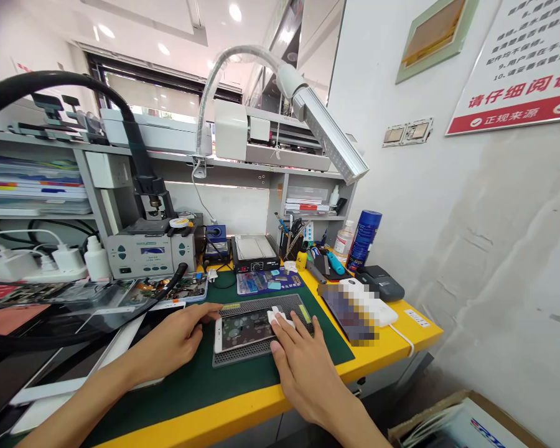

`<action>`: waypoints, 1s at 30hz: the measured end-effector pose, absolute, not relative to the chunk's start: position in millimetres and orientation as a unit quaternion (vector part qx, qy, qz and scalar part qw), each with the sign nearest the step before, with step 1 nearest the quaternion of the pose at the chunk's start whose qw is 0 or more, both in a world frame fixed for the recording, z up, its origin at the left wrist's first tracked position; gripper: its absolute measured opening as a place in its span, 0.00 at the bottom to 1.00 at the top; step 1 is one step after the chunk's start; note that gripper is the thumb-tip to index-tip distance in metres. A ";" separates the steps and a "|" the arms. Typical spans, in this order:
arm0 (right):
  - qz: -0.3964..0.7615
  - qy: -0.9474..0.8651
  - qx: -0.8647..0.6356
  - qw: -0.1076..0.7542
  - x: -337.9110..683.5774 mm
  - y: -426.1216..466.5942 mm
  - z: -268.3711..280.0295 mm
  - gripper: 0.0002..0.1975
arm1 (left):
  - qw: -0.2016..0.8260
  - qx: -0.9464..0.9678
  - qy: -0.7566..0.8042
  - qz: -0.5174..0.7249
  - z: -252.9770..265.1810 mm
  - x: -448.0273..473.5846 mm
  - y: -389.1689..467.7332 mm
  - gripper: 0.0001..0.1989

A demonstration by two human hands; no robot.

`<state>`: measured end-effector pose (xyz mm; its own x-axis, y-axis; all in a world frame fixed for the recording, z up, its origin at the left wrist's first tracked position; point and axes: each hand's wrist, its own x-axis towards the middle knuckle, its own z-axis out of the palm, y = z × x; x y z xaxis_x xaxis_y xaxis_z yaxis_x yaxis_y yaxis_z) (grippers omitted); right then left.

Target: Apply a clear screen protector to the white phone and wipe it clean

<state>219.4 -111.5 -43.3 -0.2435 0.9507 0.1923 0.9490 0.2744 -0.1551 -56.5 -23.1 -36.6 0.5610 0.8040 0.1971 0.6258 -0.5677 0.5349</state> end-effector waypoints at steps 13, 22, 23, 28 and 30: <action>0.037 -0.775 -0.618 0.130 214.0 -85.6 -40.1 0.28 | 0.190 0.862 0.414 0.221 -40.4 -56.9 -20.1 0.26; 0.034 -0.770 -0.623 0.133 199.9 -84.8 -35.9 0.31 | 0.202 0.859 0.415 0.221 -36.3 -55.9 -21.4 0.27; 0.030 -0.771 -0.621 0.134 197.9 -85.5 -35.3 0.31 | 0.203 0.859 0.414 0.223 -36.2 -55.8 -21.4 0.27; 0.022 -0.784 -0.605 0.138 184.1 -88.1 -34.1 0.31 | 0.200 0.860 0.409 0.228 -36.3 -54.6 -21.5 0.27; 0.025 -0.791 -0.594 0.141 175.7 -89.2 -34.1 0.30 | 0.196 0.861 0.410 0.229 -35.8 -54.2 -22.2 0.27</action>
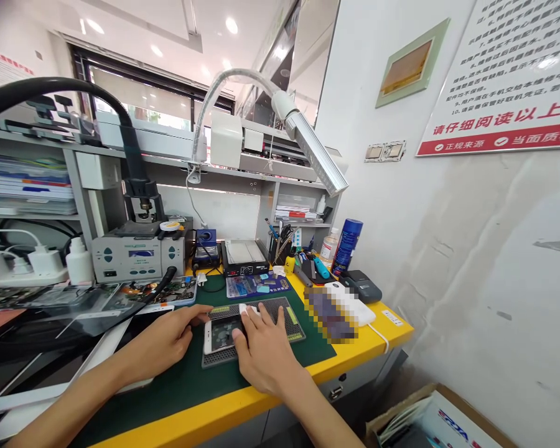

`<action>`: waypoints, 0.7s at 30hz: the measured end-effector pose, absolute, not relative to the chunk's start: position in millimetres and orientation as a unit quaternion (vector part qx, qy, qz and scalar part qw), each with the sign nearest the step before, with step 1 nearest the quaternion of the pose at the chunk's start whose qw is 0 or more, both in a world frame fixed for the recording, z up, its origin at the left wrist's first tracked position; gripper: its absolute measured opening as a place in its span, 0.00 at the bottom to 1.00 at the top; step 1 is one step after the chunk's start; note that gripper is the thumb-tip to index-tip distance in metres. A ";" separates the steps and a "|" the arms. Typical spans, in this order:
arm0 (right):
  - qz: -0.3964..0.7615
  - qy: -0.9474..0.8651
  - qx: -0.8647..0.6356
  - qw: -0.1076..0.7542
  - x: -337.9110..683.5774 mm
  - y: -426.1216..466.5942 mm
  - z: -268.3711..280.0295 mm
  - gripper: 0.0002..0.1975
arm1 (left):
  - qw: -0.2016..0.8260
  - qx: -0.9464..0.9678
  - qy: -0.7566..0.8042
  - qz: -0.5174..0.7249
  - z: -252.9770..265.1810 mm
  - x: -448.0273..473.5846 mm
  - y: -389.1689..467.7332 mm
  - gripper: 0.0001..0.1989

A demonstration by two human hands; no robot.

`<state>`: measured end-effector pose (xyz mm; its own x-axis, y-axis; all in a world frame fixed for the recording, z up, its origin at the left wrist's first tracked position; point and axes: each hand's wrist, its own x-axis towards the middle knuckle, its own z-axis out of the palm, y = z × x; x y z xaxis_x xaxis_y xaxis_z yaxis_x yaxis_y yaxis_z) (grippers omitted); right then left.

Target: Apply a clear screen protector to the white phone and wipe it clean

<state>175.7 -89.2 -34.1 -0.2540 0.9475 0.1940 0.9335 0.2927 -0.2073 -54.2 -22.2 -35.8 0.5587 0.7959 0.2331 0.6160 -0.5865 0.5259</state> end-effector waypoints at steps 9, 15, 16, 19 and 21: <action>0.047 -0.831 -0.533 0.150 139.8 -91.6 -31.5 0.29 | 0.186 0.865 0.401 0.237 -34.7 -54.9 -23.7 0.26; 0.052 -0.831 -0.530 0.161 134.0 -92.1 -31.9 0.28 | 0.193 0.867 0.391 0.241 -33.7 -54.5 -24.0 0.27; 0.051 -0.830 -0.531 0.162 133.5 -92.8 -32.4 0.28 | 0.195 0.867 0.389 0.241 -34.1 -54.5 -23.6 0.27; 0.045 -0.826 -0.537 0.167 131.8 -96.9 -33.9 0.29 | 0.198 0.864 0.396 0.240 -37.1 -54.9 -21.4 0.26; 0.045 -0.823 -0.540 0.171 130.2 -101.5 -34.5 0.29 | 0.196 0.860 0.406 0.239 -40.0 -55.3 -19.3 0.25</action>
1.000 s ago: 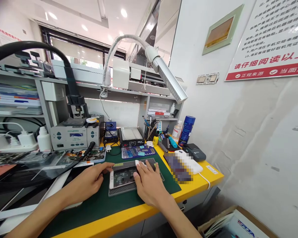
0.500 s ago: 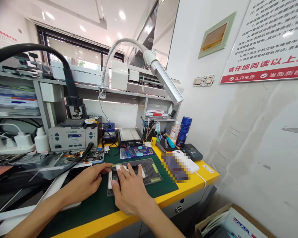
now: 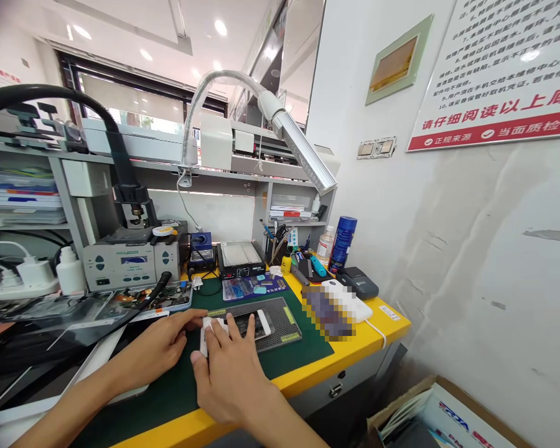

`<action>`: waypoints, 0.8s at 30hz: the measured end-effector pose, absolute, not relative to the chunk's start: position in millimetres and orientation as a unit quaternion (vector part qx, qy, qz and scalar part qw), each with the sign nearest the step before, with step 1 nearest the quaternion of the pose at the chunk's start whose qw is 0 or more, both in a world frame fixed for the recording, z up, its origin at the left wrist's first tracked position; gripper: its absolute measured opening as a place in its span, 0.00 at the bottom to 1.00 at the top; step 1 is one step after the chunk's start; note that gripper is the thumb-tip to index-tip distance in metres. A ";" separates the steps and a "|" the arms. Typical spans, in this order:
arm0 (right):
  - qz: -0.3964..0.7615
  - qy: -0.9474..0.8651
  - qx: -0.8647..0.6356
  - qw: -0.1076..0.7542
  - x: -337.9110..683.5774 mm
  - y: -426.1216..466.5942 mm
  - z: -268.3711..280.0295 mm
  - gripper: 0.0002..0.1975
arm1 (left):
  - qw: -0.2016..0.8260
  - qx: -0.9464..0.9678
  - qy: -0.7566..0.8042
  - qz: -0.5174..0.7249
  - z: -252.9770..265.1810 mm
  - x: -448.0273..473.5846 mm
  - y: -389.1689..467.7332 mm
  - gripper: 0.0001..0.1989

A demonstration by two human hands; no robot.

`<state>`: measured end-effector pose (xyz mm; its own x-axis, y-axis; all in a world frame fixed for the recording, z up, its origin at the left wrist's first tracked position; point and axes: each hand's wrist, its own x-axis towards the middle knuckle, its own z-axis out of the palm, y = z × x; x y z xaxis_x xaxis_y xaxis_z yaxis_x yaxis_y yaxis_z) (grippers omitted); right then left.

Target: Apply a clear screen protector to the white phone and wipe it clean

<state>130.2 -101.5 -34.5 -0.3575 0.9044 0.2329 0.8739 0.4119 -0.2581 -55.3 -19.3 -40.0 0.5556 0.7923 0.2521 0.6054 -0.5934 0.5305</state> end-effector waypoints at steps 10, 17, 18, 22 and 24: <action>0.077 -0.815 -0.547 0.173 123.4 -122.1 -38.3 0.31 | 0.191 0.859 0.414 0.233 -41.6 -55.1 -17.5 0.26; 0.086 -0.824 -0.532 0.173 129.0 -126.9 -41.8 0.30 | 0.195 0.857 0.421 0.227 -42.1 -55.5 -17.7 0.26; 0.084 -0.827 -0.529 0.172 130.4 -127.4 -42.5 0.30 | 0.194 0.857 0.420 0.226 -42.4 -55.5 -17.8 0.26; 0.070 -0.829 -0.527 0.172 139.3 -128.9 -43.3 0.30 | 0.187 0.859 0.420 0.224 -42.6 -54.7 -18.5 0.27; 0.066 -0.825 -0.534 0.172 146.1 -129.7 -42.6 0.29 | 0.178 0.860 0.421 0.225 -42.6 -54.0 -18.7 0.26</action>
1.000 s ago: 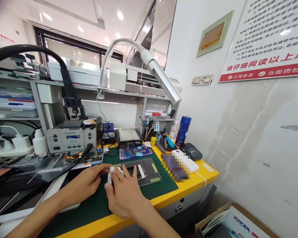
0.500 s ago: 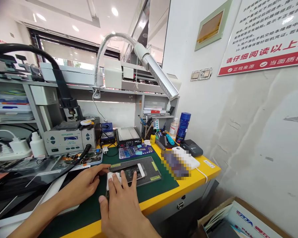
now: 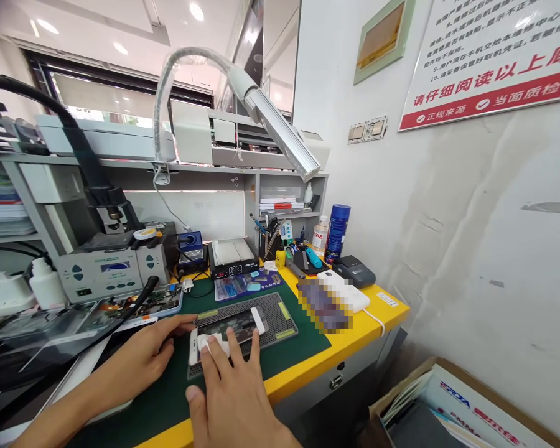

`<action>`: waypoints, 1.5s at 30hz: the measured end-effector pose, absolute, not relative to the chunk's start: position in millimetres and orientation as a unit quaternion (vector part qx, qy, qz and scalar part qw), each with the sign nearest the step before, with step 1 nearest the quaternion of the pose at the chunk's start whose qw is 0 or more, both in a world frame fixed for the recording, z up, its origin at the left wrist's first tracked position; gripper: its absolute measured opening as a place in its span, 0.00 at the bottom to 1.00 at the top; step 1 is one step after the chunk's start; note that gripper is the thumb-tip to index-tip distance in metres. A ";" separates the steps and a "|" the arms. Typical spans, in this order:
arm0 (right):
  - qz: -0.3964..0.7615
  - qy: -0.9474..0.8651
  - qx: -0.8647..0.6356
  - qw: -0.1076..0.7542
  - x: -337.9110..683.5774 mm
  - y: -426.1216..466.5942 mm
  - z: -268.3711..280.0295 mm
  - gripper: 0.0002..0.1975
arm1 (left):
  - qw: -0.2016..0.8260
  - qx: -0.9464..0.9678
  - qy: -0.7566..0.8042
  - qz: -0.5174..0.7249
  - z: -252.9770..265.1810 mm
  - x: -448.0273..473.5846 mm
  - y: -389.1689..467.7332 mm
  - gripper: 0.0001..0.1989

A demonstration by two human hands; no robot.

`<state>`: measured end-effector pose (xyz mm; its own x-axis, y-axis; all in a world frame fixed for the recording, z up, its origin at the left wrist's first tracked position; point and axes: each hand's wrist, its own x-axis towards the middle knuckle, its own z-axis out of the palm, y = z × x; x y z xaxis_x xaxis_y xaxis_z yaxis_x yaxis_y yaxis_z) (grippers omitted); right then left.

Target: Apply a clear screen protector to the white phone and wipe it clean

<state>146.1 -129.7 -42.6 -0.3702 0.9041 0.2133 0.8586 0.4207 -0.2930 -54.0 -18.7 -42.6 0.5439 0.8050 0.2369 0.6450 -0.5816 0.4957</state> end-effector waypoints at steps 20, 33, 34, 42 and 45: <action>0.000 -0.756 -0.633 0.164 214.3 -131.7 -55.6 0.26 | 0.176 0.861 0.440 0.185 -38.3 -55.3 -22.6 0.27; -0.015 -0.769 -0.618 0.163 217.6 -123.9 -48.7 0.26 | 0.187 0.861 0.425 0.209 -37.0 -53.8 -24.4 0.26; -0.012 -0.769 -0.618 0.162 217.1 -120.9 -47.4 0.26 | 0.186 0.861 0.424 0.212 -37.2 -53.8 -24.3 0.26; 0.012 -0.768 -0.622 0.154 210.5 -93.2 -38.8 0.27 | 0.196 0.857 0.425 0.217 -37.1 -53.9 -24.4 0.26; 0.003 -0.769 -0.622 0.147 205.8 -88.3 -37.6 0.29 | 0.196 0.858 0.418 0.227 -37.8 -54.0 -23.8 0.26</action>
<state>205.8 -88.3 -37.6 -0.1839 0.9574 0.2226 0.9554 0.2273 -0.1884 -54.0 -23.8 -37.8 0.5484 0.8055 0.2248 0.6274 -0.5740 0.5262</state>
